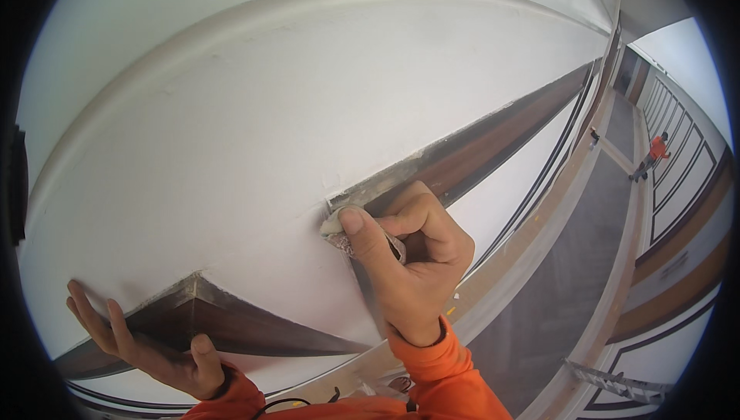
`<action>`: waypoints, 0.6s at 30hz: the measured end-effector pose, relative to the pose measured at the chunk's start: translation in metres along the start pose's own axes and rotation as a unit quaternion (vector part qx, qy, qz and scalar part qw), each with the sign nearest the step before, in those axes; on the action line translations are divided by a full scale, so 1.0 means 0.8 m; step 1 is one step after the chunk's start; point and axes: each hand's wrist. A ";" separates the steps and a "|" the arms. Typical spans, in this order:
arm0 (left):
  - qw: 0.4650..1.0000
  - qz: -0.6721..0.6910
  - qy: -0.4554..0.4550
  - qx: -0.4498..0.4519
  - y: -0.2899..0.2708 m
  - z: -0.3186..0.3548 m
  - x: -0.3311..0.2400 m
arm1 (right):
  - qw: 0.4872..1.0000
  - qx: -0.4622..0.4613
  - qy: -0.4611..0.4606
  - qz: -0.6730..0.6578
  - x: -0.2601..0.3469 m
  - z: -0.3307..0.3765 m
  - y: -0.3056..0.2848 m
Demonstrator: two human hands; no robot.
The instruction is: The person sands the edges of a dark brown wooden ceiling feature using a sanding block. They work along the seams and corners of the triangular panels, smoothing the surface.
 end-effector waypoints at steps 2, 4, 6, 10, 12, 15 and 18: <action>1.000 0.007 -0.005 -0.003 0.000 -0.001 -0.004 | 1.000 0.003 0.027 -0.012 -0.001 0.006 -0.006; 1.000 0.011 -0.015 -0.014 0.003 -0.006 -0.010 | 0.999 0.003 0.025 -0.020 -0.001 0.004 -0.001; 0.999 0.013 -0.023 -0.021 0.004 -0.010 -0.018 | 1.000 -0.007 0.004 -0.021 0.000 0.002 0.006; 1.000 0.000 0.001 -0.010 0.001 -0.003 -0.006 | 1.000 0.003 -0.001 0.001 0.001 0.003 0.004; 1.000 0.001 -0.001 -0.012 0.001 -0.006 -0.005 | 1.000 0.008 -0.006 0.003 -0.001 0.005 0.000; 1.000 0.004 0.000 -0.009 0.003 -0.009 -0.006 | 1.000 -0.001 -0.002 -0.020 0.006 -0.004 0.013; 1.000 0.006 -0.004 -0.008 0.001 -0.011 -0.009 | 1.000 0.012 0.007 -0.018 -0.001 0.001 0.005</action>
Point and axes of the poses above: each hand's wrist, its own z-axis away from the middle knuckle, its own y-axis out of the palm, x = y × z, and after that the axes turned 5 degrees about -y, right-handed
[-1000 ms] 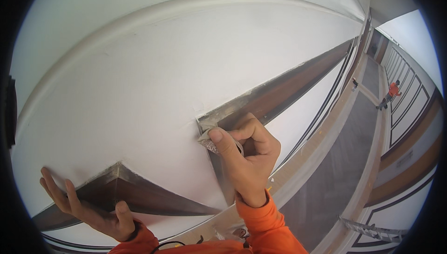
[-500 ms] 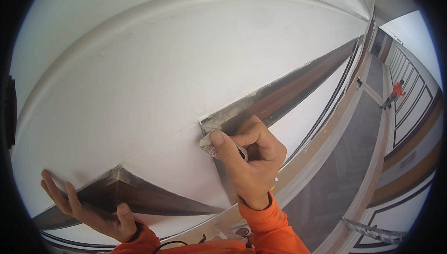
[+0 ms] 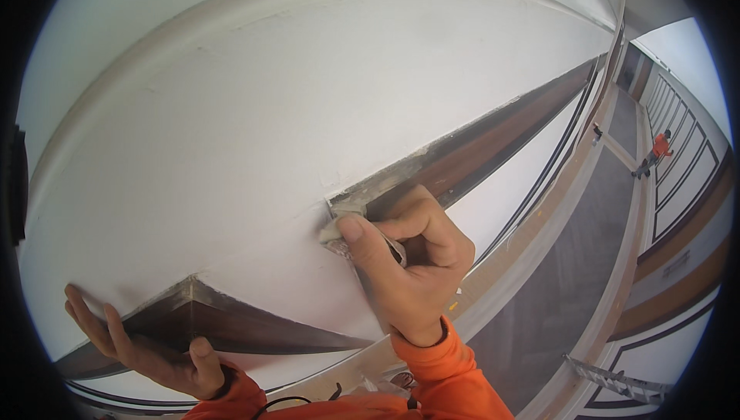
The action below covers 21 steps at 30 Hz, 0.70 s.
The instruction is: The person sands the edges of a dark brown wooden ceiling feature using a sanding block. They work along the seams and corners of the triangular panels, smoothing the surface.
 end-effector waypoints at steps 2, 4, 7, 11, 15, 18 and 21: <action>1.000 0.002 -0.002 0.000 -0.001 -0.004 -0.006 | 1.000 0.001 -0.029 0.010 -0.003 0.001 -0.001; 1.000 0.007 -0.007 -0.007 0.002 -0.007 -0.008 | 0.999 0.006 -0.044 0.012 -0.002 -0.005 0.001; 1.000 0.018 -0.012 -0.014 0.008 -0.004 -0.006 | 0.999 0.008 -0.036 0.013 0.000 -0.008 0.002; 1.000 0.009 -0.009 -0.015 0.002 -0.007 0.002 | 0.997 0.016 -0.067 0.033 -0.005 -0.008 -0.002; 1.000 0.009 0.008 -0.011 0.007 -0.005 0.006 | 0.993 0.032 -0.084 0.073 -0.004 -0.014 0.000; 1.000 -0.011 0.010 -0.006 0.002 -0.006 0.007 | 0.998 0.004 -0.057 0.011 -0.007 -0.008 0.002; 1.000 -0.020 0.013 -0.014 -0.001 -0.014 0.003 | 0.996 0.010 -0.074 0.045 -0.001 -0.015 0.004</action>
Point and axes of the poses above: each hand's wrist, its own z-axis away from the middle knuckle, its own y-axis out of the palm, x = y × z, and after that the axes turned 5 degrees about -y, right-handed
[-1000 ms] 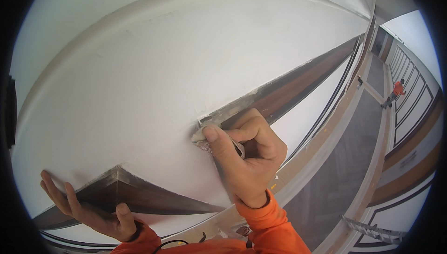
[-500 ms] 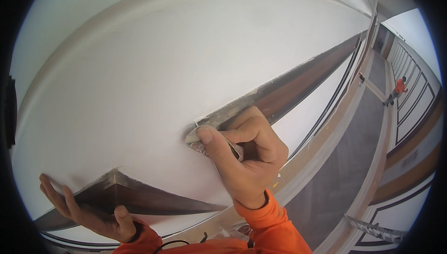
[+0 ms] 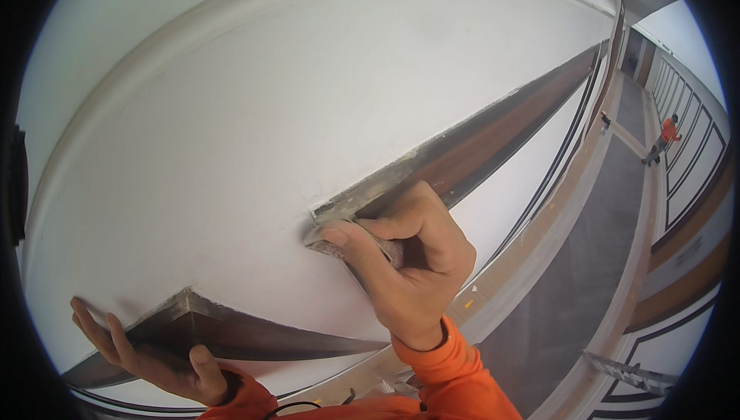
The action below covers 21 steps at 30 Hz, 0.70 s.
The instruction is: The person sands the edges of a dark brown wooden ceiling feature using a sanding block. They work along the seams and corners of the triangular panels, smoothing the surface.
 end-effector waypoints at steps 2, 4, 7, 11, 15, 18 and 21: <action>1.000 0.010 -0.011 -0.005 0.004 0.000 -0.004 | 1.000 0.013 -0.007 0.020 0.003 -0.005 0.001; 0.999 0.025 -0.020 -0.004 0.011 0.001 -0.012 | 0.999 0.022 0.001 0.038 -0.002 0.000 -0.005; 0.999 0.016 -0.027 -0.017 0.002 -0.010 -0.017 | 1.000 0.020 0.007 0.007 -0.001 0.000 -0.003; 0.999 0.038 -0.031 -0.017 0.009 -0.016 -0.017 | 1.000 0.015 0.004 0.005 0.005 -0.014 0.006; 0.998 0.038 -0.041 -0.020 0.007 -0.022 -0.020 | 0.999 0.036 0.005 0.022 -0.002 -0.006 -0.005; 0.998 0.042 -0.039 -0.023 0.011 -0.023 -0.019 | 0.999 0.013 -0.036 -0.003 -0.002 -0.017 0.009; 0.998 0.045 -0.041 -0.021 0.015 -0.020 -0.020 | 1.000 0.006 -0.005 0.023 0.004 -0.015 0.011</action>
Point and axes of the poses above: each hand's wrist, its own z-axis away from the middle knuckle, its own y-axis out of the palm, x = y × z, and after that the axes turned 5 degrees about -y, right-handed
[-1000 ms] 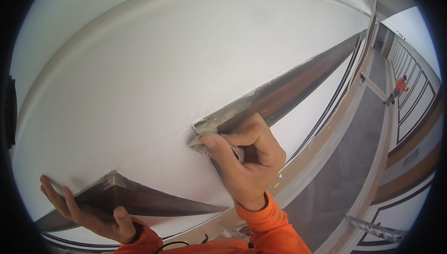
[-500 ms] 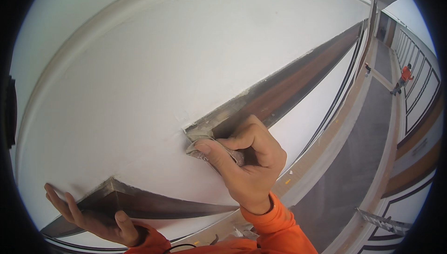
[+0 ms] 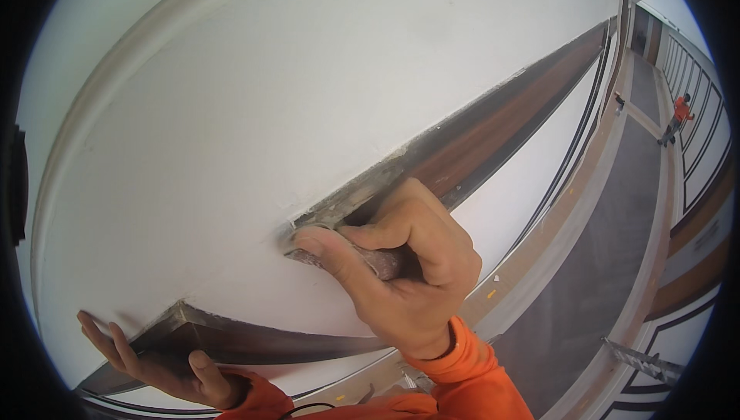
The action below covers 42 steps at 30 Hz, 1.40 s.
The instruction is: The person sands the edges of a dark brown wooden ceiling feature using a sanding block. They work along the seams and corners of the triangular panels, smoothing the surface.
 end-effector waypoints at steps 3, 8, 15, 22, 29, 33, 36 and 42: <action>1.000 -0.009 0.010 -0.001 -0.005 -0.004 0.000 | 0.999 0.026 -0.028 0.033 -0.005 0.005 -0.012; 1.000 -0.019 0.007 0.002 -0.003 -0.001 0.003 | 0.998 -0.011 -0.060 0.016 -0.006 0.000 0.001; 1.000 -0.004 0.011 0.006 0.001 -0.004 0.002 | 0.998 -0.009 -0.050 0.023 0.000 -0.008 0.006; 1.000 -0.004 0.015 0.009 -0.005 0.012 -0.006 | 0.997 0.005 -0.058 0.040 -0.008 0.017 -0.014; 1.000 -0.010 0.015 0.011 -0.006 0.017 -0.005 | 0.997 0.010 -0.077 0.028 -0.012 0.016 -0.015; 1.000 0.010 0.008 0.001 -0.001 0.017 -0.010 | 0.998 0.012 -0.051 0.035 -0.008 0.007 -0.013; 1.000 -0.014 0.017 0.010 -0.006 0.020 -0.006 | 0.999 0.023 -0.027 0.021 -0.022 0.021 -0.030; 1.000 0.006 0.004 -0.006 0.001 0.022 -0.009 | 1.000 0.018 -0.006 0.008 -0.015 0.009 -0.025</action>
Point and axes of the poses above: each hand's wrist, its own z-axis away from the middle knuckle, its own y-axis out of the palm, x = y × z, and after that the axes turned 5 degrees about -y, right-handed
